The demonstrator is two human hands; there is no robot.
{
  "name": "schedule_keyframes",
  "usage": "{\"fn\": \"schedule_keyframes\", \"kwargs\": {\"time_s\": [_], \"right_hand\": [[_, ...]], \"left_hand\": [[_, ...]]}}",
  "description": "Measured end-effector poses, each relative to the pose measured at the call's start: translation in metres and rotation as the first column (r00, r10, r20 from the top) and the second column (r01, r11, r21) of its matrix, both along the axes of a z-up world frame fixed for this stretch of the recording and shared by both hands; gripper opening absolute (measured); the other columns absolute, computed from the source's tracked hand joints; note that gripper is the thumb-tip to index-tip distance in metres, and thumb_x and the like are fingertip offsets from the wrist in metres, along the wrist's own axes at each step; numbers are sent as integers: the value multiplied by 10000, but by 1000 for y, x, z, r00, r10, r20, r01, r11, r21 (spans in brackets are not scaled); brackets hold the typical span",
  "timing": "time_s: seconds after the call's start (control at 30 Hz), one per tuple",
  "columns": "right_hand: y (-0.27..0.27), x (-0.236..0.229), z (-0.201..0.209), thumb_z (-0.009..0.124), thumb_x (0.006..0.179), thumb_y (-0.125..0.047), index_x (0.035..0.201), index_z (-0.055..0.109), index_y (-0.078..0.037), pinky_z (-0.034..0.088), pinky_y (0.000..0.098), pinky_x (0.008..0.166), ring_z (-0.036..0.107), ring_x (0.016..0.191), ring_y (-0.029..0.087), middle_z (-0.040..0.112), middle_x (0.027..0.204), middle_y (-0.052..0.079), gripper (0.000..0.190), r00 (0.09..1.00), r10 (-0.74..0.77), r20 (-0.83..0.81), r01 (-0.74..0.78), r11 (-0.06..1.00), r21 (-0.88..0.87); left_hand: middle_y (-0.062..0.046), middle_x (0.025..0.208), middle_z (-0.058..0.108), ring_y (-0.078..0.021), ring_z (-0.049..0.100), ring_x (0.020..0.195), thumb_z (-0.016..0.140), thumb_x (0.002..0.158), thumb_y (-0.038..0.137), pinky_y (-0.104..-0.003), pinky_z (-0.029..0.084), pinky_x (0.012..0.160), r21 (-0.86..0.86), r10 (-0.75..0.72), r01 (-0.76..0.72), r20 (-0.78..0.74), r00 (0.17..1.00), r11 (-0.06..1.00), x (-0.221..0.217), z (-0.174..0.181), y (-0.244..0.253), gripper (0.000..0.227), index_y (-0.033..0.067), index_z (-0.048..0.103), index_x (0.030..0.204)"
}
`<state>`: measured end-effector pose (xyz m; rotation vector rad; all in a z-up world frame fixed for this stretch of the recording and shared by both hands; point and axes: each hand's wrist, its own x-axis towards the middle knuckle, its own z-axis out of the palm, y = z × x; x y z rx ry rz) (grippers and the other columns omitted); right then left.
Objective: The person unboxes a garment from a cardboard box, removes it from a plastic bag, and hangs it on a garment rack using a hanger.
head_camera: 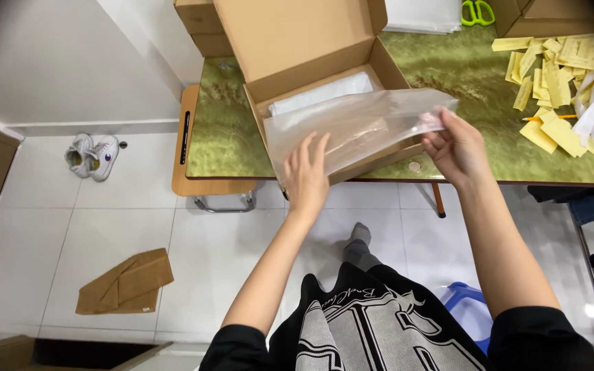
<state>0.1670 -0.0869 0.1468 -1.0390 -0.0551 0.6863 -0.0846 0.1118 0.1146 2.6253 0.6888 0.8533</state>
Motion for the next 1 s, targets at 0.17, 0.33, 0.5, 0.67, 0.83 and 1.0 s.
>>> {"fn": "schedule_keyframes", "kwargs": {"time_s": [0.17, 0.33, 0.5, 0.67, 0.83, 1.0], "right_hand": [[-40, 1, -47, 827, 982, -321, 1127, 764, -186, 680, 222, 841, 781, 868, 93, 807, 1024, -33, 208, 971, -123, -206, 125, 992, -3], [-46, -34, -96, 813, 990, -371, 1014, 789, -172, 721, 335, 879, 831, 901, 147, 830, 995, -3, 202, 901, -184, -393, 225, 973, 59], [-29, -114, -126, 686, 901, -683, 1348, 675, -144, 579, 455, 1121, 671, 1314, 286, 697, 1420, 89, 700, 838, 48, -543, 63, 981, 185], [-12, -184, -125, 692, 1010, -488, 1221, 700, -154, 613, 408, 1027, 700, 1168, 243, 708, 1251, 23, 395, 861, 217, -461, -210, 975, 65], [-1, -245, -119, 795, 970, -263, 1206, 661, -11, 623, 529, 996, 731, 958, 239, 716, 1119, 85, 371, 884, 343, -318, -401, 905, -140], [0, -273, -138, 836, 963, -226, 1234, 661, 124, 696, 496, 758, 775, 875, 328, 700, 1029, 222, 476, 880, 459, -119, -468, 801, -374]], "left_hand": [[4, 1357, 556, -264, 573, 1290, 799, 827, 44, -518, 432, 1119, 110, 66, -80, 124, 990, 991, -65, -15, 14, 523, 265, 675, 1285], [40, 1202, 612, -198, 701, 1016, 793, 960, 142, -342, 607, 832, -130, 30, -13, 132, 991, 991, -108, -26, -8, 234, 232, 772, 1175], [-125, 1195, 651, -285, 799, 848, 582, 1083, 71, -289, 666, 707, -915, 355, 92, 243, 903, 393, -111, -66, -50, 300, 78, 583, 1383], [-122, 1034, 749, -215, 767, 838, 670, 1063, 279, -325, 691, 710, -976, 463, -20, 86, 882, 219, -118, -81, -70, 311, 76, 665, 1298], [-130, 884, 732, -183, 731, 674, 797, 959, 147, -298, 698, 597, -989, 452, 17, 82, 889, 145, -125, -106, -92, 529, 22, 479, 1362], [-35, 585, 706, -171, 685, 420, 665, 1046, 466, -274, 558, 383, -937, 232, -202, -137, 963, 285, -131, -141, -108, 387, 179, 745, 798]]}}
